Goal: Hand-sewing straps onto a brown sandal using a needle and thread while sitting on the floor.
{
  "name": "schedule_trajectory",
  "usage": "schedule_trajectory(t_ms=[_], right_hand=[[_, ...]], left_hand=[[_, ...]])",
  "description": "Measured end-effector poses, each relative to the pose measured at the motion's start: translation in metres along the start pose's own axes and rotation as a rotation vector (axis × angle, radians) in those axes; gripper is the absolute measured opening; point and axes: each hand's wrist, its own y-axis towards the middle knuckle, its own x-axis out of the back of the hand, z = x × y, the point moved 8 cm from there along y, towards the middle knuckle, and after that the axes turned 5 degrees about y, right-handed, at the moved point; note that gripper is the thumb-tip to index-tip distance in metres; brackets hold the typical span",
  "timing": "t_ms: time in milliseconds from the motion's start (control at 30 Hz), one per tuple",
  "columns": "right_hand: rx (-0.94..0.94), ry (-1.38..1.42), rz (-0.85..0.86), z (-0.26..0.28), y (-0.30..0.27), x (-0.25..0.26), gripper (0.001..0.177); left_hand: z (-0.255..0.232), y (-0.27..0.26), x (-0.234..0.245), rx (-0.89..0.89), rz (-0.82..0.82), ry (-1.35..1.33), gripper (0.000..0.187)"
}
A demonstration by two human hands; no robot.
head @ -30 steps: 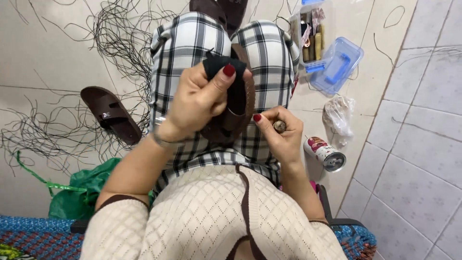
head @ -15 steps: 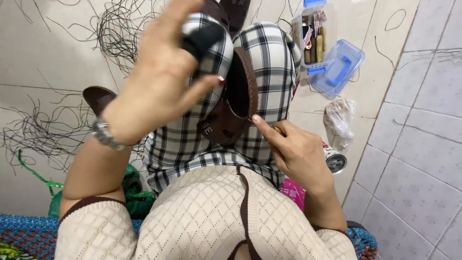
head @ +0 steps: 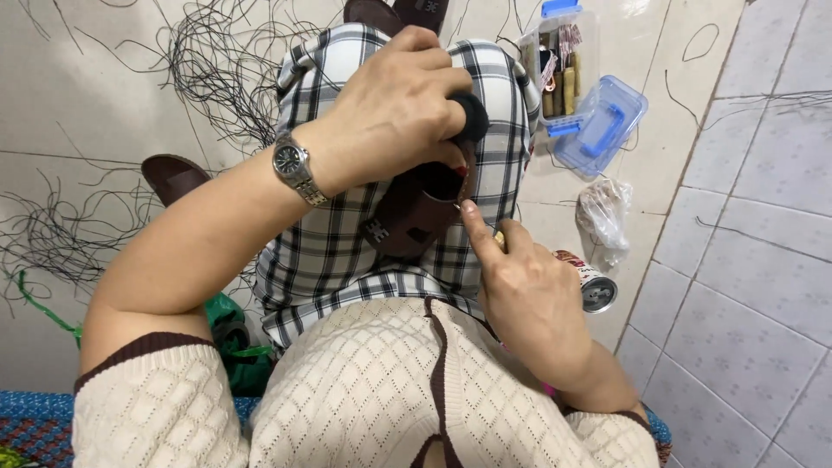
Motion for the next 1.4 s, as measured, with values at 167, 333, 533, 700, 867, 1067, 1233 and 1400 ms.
schedule_trajectory(t_ms=[167, 333, 533, 700, 867, 1067, 1233, 1400], right_hand=[[0.012, 0.376, -0.169, 0.002, 0.004, -0.007, 0.051], [-0.082, 0.638, -0.320, -0.002, -0.003, -0.020, 0.056], [0.062, 0.501, -0.345, -0.001, -0.006, -0.028, 0.030], [-0.054, 0.970, -0.326, -0.006, -0.009, -0.068, 0.028], [-0.044, 0.980, -0.407, -0.005, -0.009, -0.074, 0.029], [-0.003, 0.983, -0.455, -0.009, -0.008, -0.080, 0.026], [0.005, 0.912, -0.489, -0.010, -0.010, -0.082, 0.030], [-0.026, 0.800, -0.178, -0.036, -0.032, -0.036, 0.046]], left_hand=[[0.000, -0.001, 0.001, -0.008, -0.005, 0.090, 0.031], [0.004, -0.016, 0.001, 0.092, 0.110, -0.138, 0.020], [-0.011, -0.071, 0.033, 0.082, -0.011, 0.278, 0.031], [-0.018, -0.072, 0.041, 0.229, 0.118, -0.610, 0.013], [-0.034, -0.073, 0.017, 0.339, 0.254, -1.570, 0.017], [-0.005, -0.060, 0.023, 0.704, 0.295, -0.805, 0.008], [-0.020, -0.040, 0.027, 0.402, 0.422, -0.658, 0.008], [-0.015, -0.046, 0.042, 0.463, 0.271, -0.674, 0.006]])
